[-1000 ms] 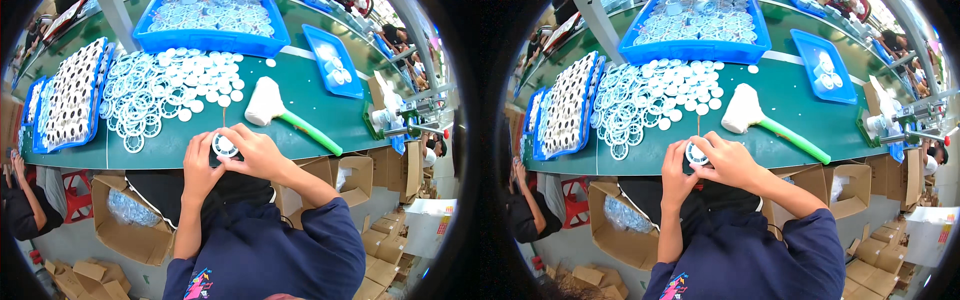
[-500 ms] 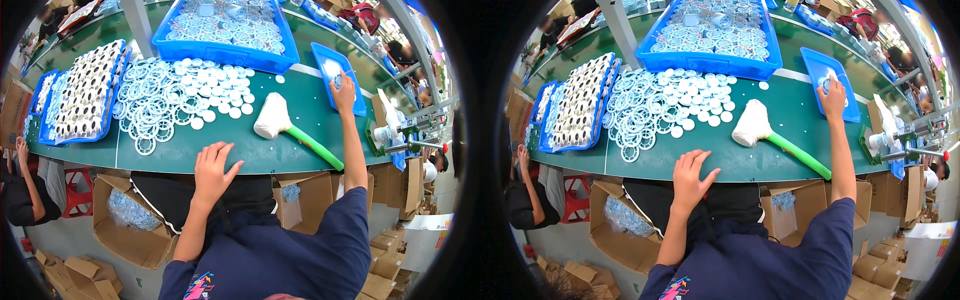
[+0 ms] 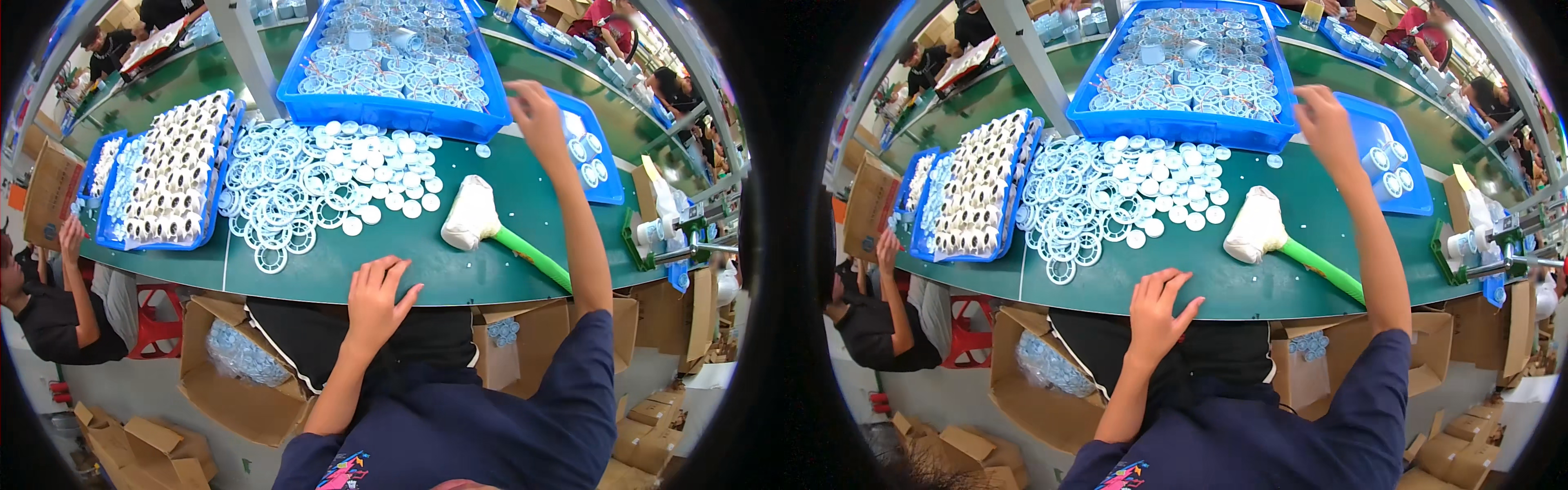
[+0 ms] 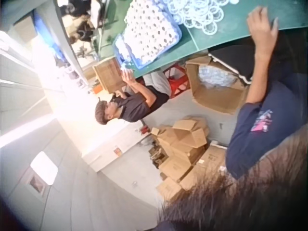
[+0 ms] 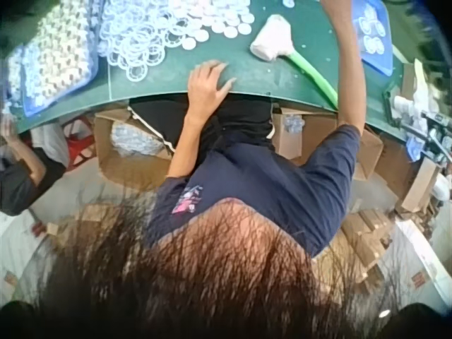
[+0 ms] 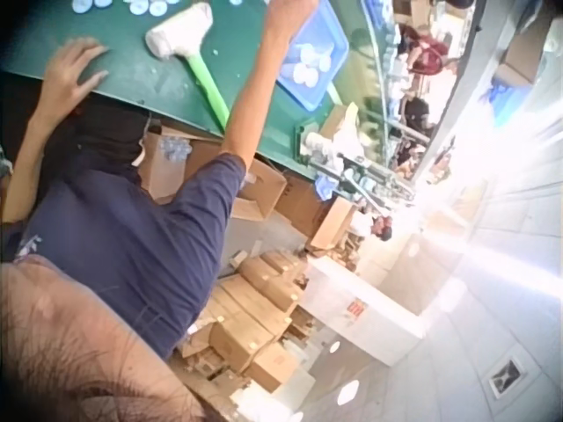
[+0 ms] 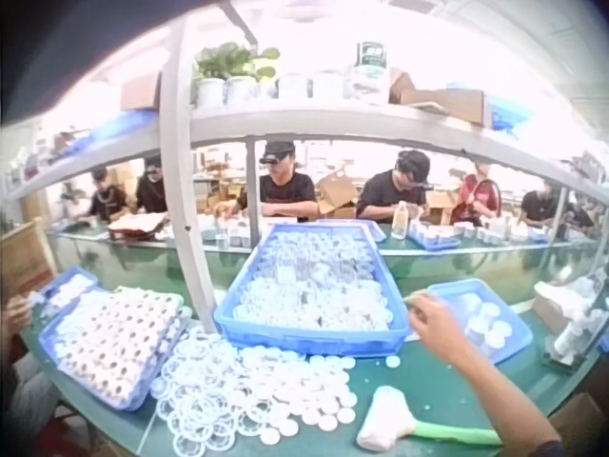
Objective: Assembling small electronic components using a rubber mallet at a factory workstation.
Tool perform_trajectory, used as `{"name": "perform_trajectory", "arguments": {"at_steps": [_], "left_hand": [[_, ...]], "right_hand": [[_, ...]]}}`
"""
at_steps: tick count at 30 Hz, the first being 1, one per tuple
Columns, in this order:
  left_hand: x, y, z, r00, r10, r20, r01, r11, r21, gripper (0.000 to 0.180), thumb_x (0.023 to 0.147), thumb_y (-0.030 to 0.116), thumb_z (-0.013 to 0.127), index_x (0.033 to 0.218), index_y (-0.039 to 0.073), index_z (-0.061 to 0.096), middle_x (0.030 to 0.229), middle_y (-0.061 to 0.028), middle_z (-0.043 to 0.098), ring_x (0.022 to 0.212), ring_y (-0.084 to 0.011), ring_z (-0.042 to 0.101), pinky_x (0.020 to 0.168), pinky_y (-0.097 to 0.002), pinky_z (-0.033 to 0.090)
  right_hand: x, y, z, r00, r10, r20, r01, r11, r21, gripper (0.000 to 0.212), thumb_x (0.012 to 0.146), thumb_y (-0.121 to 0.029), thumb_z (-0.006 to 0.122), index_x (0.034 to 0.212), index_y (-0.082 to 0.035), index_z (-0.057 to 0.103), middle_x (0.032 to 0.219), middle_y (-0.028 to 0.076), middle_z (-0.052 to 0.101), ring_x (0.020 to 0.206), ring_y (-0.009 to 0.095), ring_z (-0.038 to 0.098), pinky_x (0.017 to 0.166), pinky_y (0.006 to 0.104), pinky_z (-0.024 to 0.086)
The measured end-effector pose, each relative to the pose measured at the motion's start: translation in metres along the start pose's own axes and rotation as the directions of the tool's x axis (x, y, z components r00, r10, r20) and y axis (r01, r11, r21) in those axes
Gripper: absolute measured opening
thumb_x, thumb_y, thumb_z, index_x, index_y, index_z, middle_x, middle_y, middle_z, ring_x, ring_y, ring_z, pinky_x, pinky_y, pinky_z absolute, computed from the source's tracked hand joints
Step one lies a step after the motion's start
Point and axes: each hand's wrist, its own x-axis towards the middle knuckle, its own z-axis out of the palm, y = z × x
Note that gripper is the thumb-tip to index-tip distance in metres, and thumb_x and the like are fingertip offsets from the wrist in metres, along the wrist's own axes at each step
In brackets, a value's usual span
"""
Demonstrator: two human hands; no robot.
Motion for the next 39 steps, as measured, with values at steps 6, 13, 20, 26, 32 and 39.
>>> {"name": "perform_trajectory", "arguments": {"at_steps": [6,13,20,26,32,39], "left_hand": [[0.0,0.002,0.003,1.0,0.007,-0.013,-0.007,1.0,-0.003,0.042,0.083,0.021,0.085,0.119,0.008,0.07,0.117,-0.0082,0.067,0.105,-0.0303,0.064,0.087,-0.042,0.05],[-0.001,0.003,0.002,0.999,-0.029,-0.041,0.028,0.999,-0.018,0.04,0.083,0.021,0.084,0.119,0.009,0.071,0.115,-0.0085,0.068,0.105,-0.0309,0.064,0.087,-0.0424,0.05],[0.0,0.002,0.001,1.0,0.002,-0.017,-0.003,1.0,-0.011,0.038,0.084,0.02,0.084,0.118,0.009,0.072,0.115,-0.0072,0.067,0.105,-0.03,0.064,0.087,-0.0424,0.05],[0.0,0.003,0.003,0.999,-0.016,-0.044,0.016,1.0,0.0,0.037,0.084,0.02,0.083,0.118,0.01,0.072,0.115,-0.0072,0.067,0.105,-0.0297,0.064,0.087,-0.0424,0.05],[0.001,0.002,0.004,0.999,0.0,-0.052,0.0,1.0,-0.006,0.036,0.085,0.02,0.083,0.117,0.01,0.072,0.115,-0.0068,0.067,0.104,-0.0294,0.064,0.086,-0.0418,0.05],[0.0,0.003,0.005,0.998,-0.021,-0.057,0.021,1.0,-0.003,0.035,0.085,0.02,0.082,0.117,0.01,0.071,0.116,-0.0063,0.067,0.103,-0.0289,0.064,0.086,-0.0416,0.05]], "right_hand": [[0.07,0.022,0.085,0.926,-0.001,0.377,0.079,0.978,-0.191,0.047,0.09,-0.016,0.072,0.136,-0.011,0.066,0.133,0.021,0.063,0.123,0.04,0.062,0.107,0.0481,0.05],[0.089,0.015,0.101,0.799,-0.073,0.597,0.267,0.933,-0.242,0.061,0.088,-0.006,0.066,0.145,-0.023,0.055,0.144,0.009,0.058,0.128,0.039,0.058,0.108,0.0484,0.05],[0.102,0.026,0.1,0.739,-0.207,0.641,0.384,0.911,-0.149,0.052,0.086,-0.004,0.065,0.135,-0.021,0.065,0.148,0.01,0.058,0.132,0.036,0.059,0.111,0.0478,0.048],[0.12,0.013,0.102,0.67,-0.112,0.734,0.268,0.958,-0.098,0.048,0.08,-0.002,0.066,0.125,-0.017,0.071,0.138,0.014,0.064,0.131,0.036,0.059,0.109,0.0464,0.049],[0.126,0.017,0.102,0.654,-0.007,0.757,0.238,0.951,-0.197,0.049,0.078,-0.002,0.072,0.125,-0.016,0.071,0.124,0.014,0.062,0.117,0.034,0.063,0.095,0.0444,0.056],[0.138,-0.003,0.085,0.617,-0.032,0.786,0.248,0.956,-0.156,0.049,0.077,-0.001,0.073,0.125,-0.014,0.071,0.123,0.014,0.061,0.114,0.034,0.065,0.091,0.0439,0.057]]}}
